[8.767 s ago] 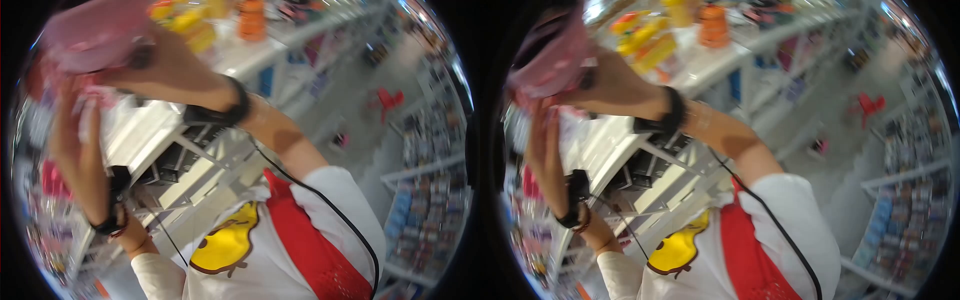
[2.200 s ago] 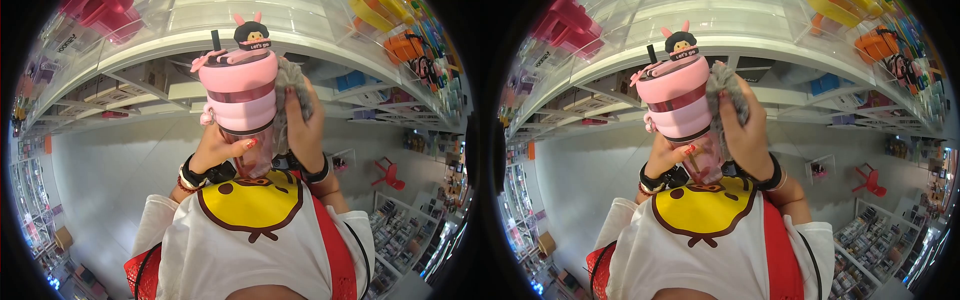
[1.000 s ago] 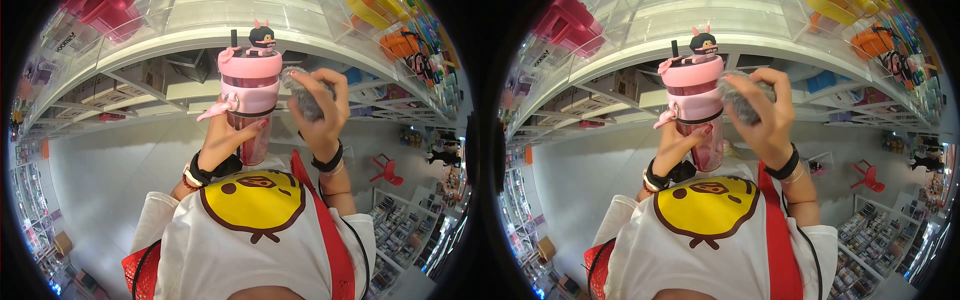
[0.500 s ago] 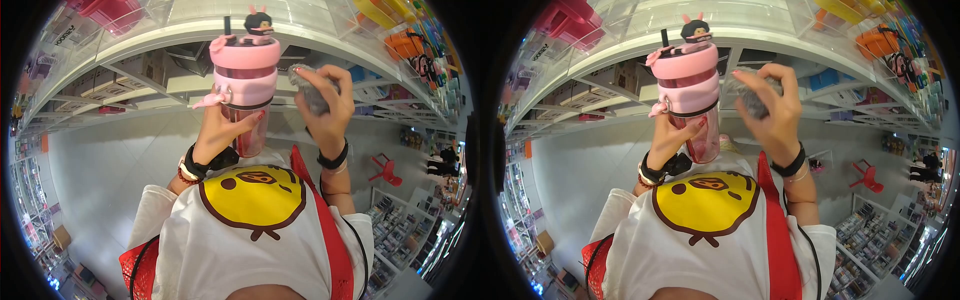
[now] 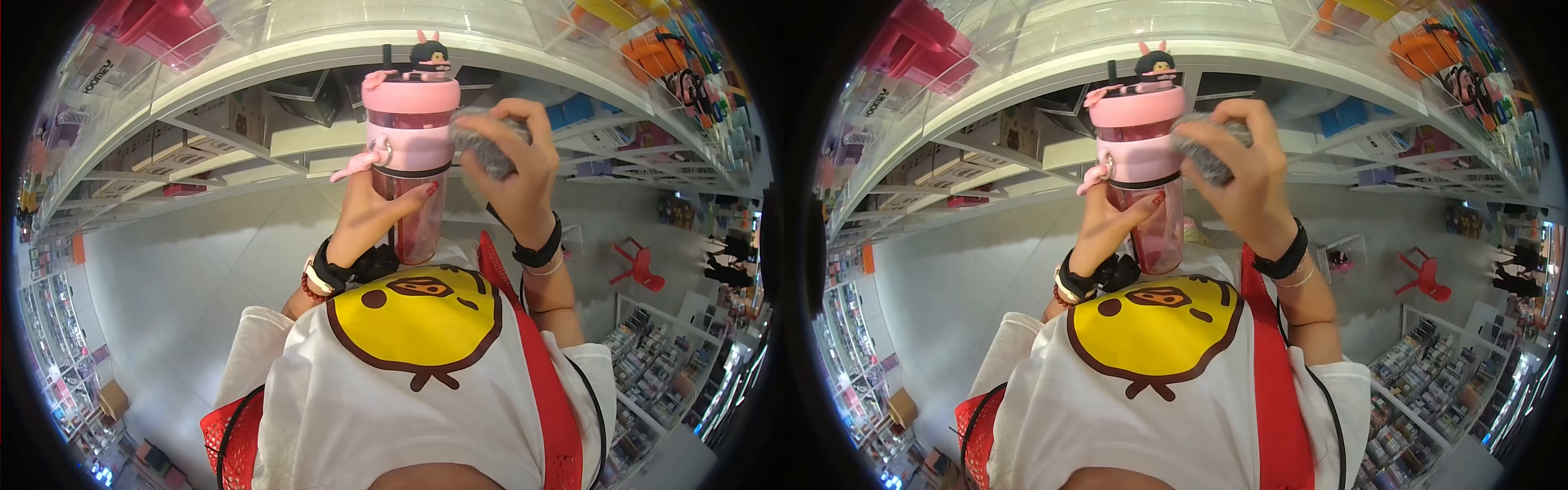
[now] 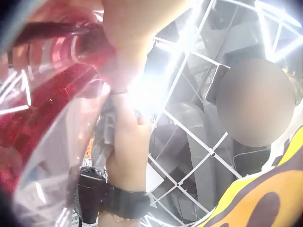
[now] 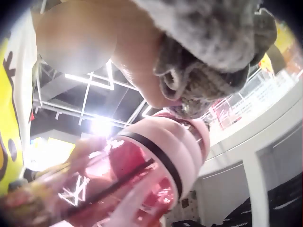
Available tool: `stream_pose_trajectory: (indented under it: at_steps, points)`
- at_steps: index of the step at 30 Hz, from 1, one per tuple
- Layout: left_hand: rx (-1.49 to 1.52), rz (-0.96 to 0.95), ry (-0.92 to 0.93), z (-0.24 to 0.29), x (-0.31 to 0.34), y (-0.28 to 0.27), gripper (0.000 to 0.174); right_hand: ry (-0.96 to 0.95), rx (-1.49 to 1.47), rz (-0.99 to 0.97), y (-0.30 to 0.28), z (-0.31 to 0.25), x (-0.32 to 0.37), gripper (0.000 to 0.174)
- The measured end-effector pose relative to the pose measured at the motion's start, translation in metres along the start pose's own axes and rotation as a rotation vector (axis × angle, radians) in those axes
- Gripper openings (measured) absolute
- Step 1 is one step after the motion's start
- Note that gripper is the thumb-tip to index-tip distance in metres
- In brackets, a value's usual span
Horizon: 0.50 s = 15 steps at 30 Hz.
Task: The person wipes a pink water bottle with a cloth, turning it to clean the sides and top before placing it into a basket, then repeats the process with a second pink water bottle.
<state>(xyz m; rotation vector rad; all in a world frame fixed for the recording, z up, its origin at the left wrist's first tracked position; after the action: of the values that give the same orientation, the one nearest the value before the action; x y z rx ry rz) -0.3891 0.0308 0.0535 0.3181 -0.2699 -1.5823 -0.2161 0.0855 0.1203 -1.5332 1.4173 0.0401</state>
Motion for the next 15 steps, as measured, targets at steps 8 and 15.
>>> stream_pose_trajectory:
  at_steps: [8,15]
  points:
    - [-0.204,-0.054,-0.023,0.011,-0.001,0.002,0.058,-0.075,-0.047,-0.025,0.011,-0.034,0.005,0.046]
    - [-0.219,-0.017,0.001,0.011,0.0,-0.004,0.061,-0.061,-0.084,-0.168,0.004,-0.036,0.014,0.043]
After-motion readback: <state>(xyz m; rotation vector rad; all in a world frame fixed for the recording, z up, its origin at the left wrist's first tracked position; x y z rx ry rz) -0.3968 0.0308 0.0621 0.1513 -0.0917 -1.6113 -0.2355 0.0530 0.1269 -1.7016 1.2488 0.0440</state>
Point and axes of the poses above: each hand's wrist, its own x-axis away from the middle knuckle, its own y-axis out of the palm, z = x × y, the point moved 1 cm from there along -x, towards the middle knuckle, and after that the axes turned 6 degrees about y, right-handed, at the moved point
